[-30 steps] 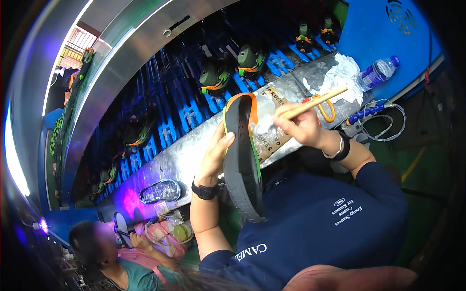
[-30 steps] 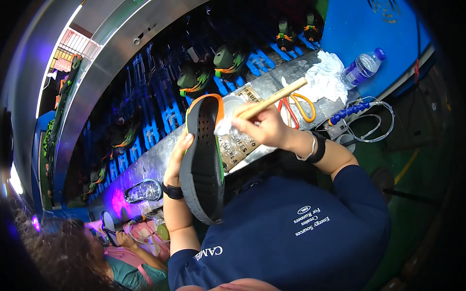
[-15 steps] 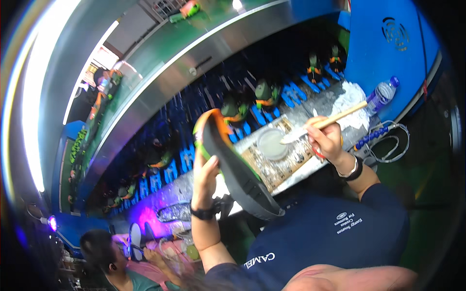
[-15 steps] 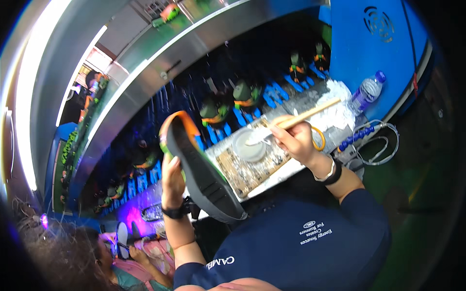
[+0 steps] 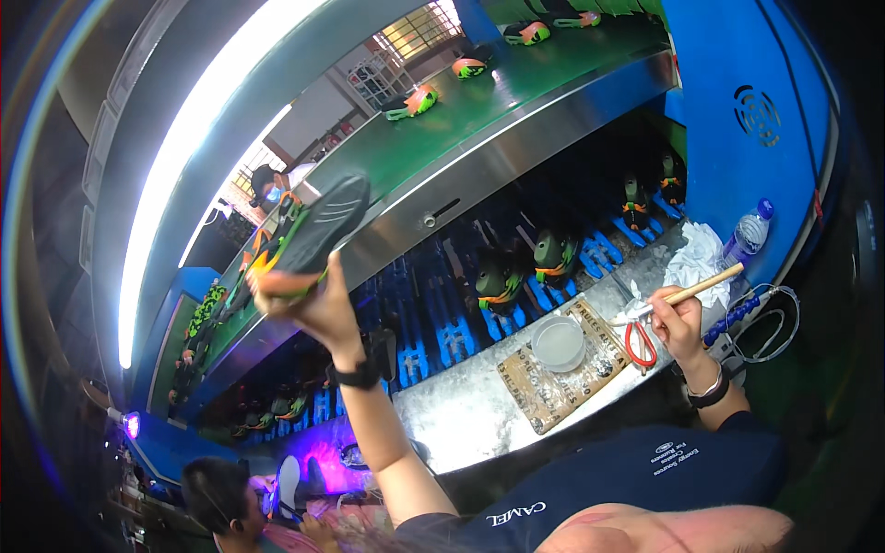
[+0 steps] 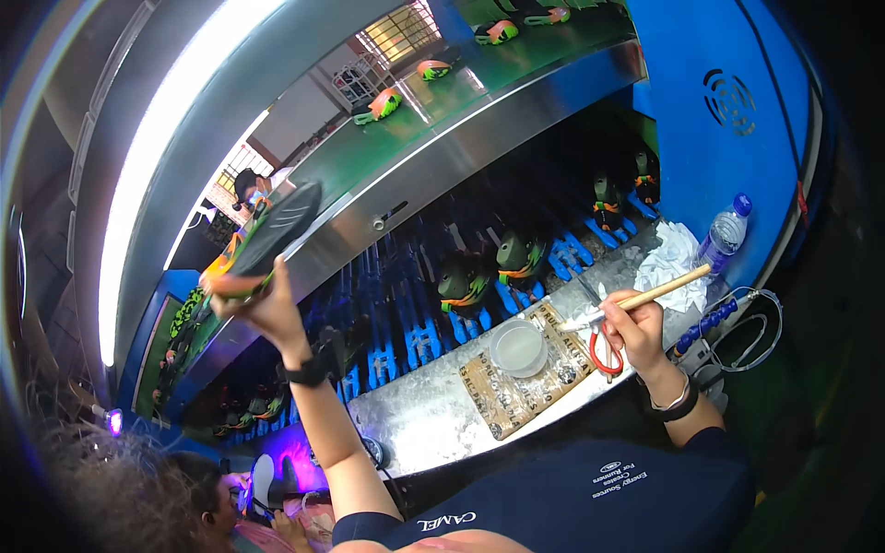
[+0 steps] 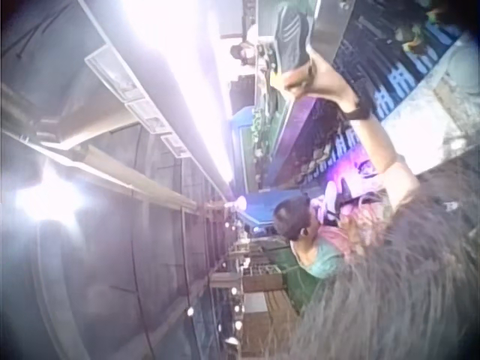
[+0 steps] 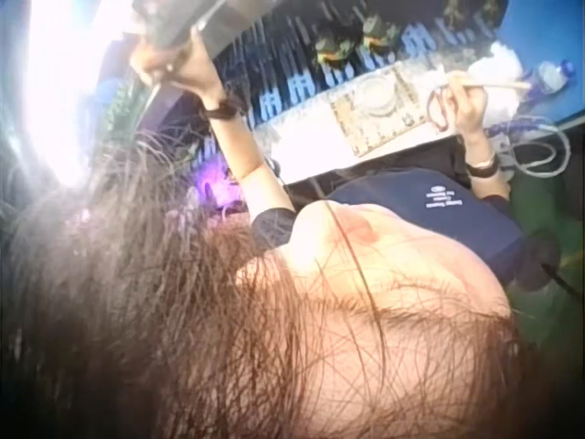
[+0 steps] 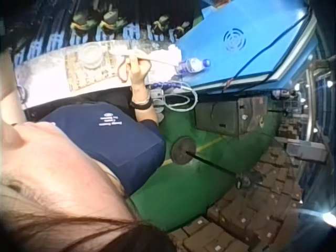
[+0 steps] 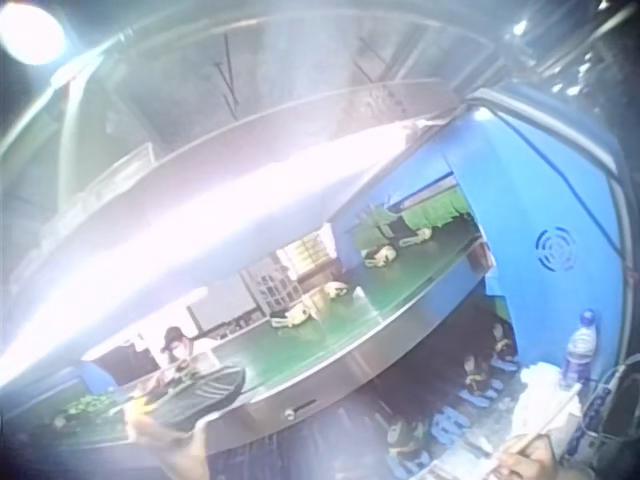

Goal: Applying glue to the bottom of shoe soles with a brush and placing them onto a conveyor belt.

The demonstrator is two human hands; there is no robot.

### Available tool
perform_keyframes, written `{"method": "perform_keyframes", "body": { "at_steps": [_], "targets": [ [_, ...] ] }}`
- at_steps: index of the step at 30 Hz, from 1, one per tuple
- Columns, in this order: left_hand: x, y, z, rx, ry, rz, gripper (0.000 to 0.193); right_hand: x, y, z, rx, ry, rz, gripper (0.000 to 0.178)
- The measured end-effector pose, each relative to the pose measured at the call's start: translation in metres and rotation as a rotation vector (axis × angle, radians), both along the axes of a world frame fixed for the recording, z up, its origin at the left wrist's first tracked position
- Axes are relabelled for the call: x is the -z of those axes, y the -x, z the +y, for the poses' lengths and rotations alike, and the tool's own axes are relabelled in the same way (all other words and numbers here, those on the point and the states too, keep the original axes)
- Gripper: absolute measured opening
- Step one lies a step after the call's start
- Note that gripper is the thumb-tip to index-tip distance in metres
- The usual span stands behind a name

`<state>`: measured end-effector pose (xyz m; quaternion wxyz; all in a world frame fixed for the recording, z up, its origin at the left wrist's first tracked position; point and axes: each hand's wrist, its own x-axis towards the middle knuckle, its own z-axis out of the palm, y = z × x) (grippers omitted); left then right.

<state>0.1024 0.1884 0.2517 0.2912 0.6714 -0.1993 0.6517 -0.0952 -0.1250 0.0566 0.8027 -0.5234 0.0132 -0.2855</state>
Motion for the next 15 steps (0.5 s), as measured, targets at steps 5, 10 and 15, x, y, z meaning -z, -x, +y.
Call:
{"method": "perform_keyframes", "body": {
  "at_steps": [5, 10, 15],
  "targets": [
    [0.009, -0.032, 0.012, 0.385, 0.237, 0.368, 0.058, 0.004, 0.000, -0.002, -0.005, -0.009, 0.030, 0.008],
    [0.002, -0.014, -0.003, -0.006, 0.062, 0.506, 0.063, 0.012, -0.003, -0.007, -0.014, -0.029, 0.030, 0.010],
    [-0.008, -0.023, -0.023, 0.112, 0.042, 0.464, 0.044, 0.017, -0.002, -0.011, 0.003, -0.005, 0.054, 0.011]
  ]
}}
